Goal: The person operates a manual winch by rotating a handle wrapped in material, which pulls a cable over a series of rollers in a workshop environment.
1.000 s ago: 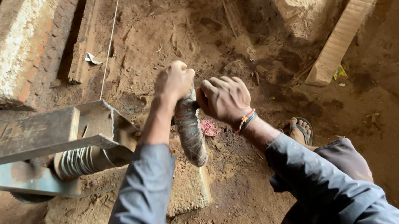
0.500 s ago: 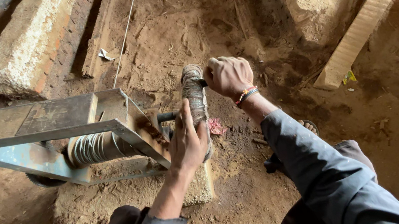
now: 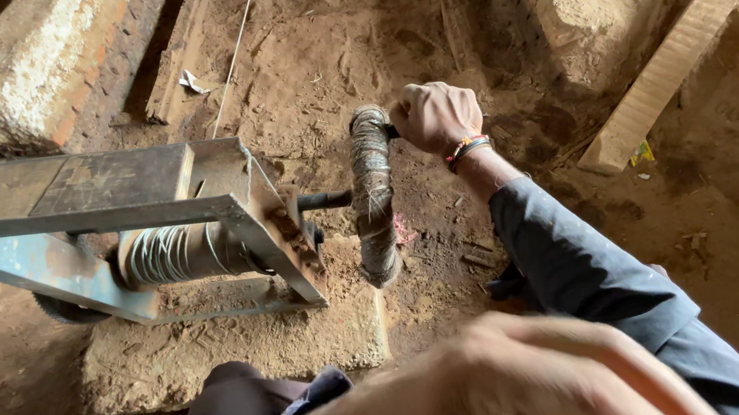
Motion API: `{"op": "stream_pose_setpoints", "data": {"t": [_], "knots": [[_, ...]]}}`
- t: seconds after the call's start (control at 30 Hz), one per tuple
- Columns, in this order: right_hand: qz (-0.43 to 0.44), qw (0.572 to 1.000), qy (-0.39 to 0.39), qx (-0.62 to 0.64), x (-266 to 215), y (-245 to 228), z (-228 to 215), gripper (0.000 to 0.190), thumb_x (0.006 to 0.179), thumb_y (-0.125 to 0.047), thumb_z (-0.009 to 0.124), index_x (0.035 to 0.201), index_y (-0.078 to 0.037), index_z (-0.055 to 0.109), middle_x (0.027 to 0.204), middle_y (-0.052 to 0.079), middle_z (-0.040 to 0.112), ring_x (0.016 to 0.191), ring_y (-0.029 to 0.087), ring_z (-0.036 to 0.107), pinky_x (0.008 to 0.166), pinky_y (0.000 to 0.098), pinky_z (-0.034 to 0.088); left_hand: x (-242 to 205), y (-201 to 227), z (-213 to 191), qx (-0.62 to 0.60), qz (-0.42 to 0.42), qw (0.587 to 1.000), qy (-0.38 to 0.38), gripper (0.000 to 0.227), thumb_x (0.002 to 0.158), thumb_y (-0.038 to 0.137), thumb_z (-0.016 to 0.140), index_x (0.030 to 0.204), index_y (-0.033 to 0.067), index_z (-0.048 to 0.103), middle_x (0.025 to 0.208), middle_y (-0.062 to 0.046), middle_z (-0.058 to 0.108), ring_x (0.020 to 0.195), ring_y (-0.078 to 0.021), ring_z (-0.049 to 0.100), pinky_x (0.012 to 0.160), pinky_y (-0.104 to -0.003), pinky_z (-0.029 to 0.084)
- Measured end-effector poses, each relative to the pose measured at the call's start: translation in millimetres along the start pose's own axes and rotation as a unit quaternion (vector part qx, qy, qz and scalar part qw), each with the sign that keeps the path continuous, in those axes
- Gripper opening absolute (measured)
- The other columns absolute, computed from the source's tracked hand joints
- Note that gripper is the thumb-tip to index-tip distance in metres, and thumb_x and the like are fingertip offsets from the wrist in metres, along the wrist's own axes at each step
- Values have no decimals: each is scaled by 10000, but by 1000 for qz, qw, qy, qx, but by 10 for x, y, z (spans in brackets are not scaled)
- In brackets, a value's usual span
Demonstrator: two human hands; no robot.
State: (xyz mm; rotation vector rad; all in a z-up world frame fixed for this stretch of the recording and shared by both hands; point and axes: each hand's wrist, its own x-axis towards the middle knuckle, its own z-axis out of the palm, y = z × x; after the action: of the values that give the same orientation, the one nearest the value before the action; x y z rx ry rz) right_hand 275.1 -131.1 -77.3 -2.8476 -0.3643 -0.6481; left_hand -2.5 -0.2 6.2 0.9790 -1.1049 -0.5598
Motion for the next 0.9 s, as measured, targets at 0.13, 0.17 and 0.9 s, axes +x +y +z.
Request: {"op": "stream_pose_setpoints", "data": {"t": [0.13,0.17,0.9], "knots": [[16,999,-39,-4,34,35,-60,374,956,-363,532,727,-111,685,658,125,684,569,284,666,533,454,501,-28,76,-12,-29,1,998,-49,158,1014,216,638,1077,92,715,819,-37,661,718,-134,592,666,-284,480],[24,998,-55,-6,51,37,-67,374,955,-364,529,732,-108,687,661,129,685,572,287,667,540,456,503,-56,79,-23,-32,-1,998,-58,157,1016,216,638,1076,92,713,832,-38,662,730,-136,595,678,-284,483],[114,976,-185,8,436,215,374,464,944,-503,508,899,-122,769,894,144,733,776,342,695,702,490,540,-254,124,-277,-49,3,993,-104,145,1054,215,627,1072,83,685,1096,-61,692,996,-167,668,944,-302,555]]}}
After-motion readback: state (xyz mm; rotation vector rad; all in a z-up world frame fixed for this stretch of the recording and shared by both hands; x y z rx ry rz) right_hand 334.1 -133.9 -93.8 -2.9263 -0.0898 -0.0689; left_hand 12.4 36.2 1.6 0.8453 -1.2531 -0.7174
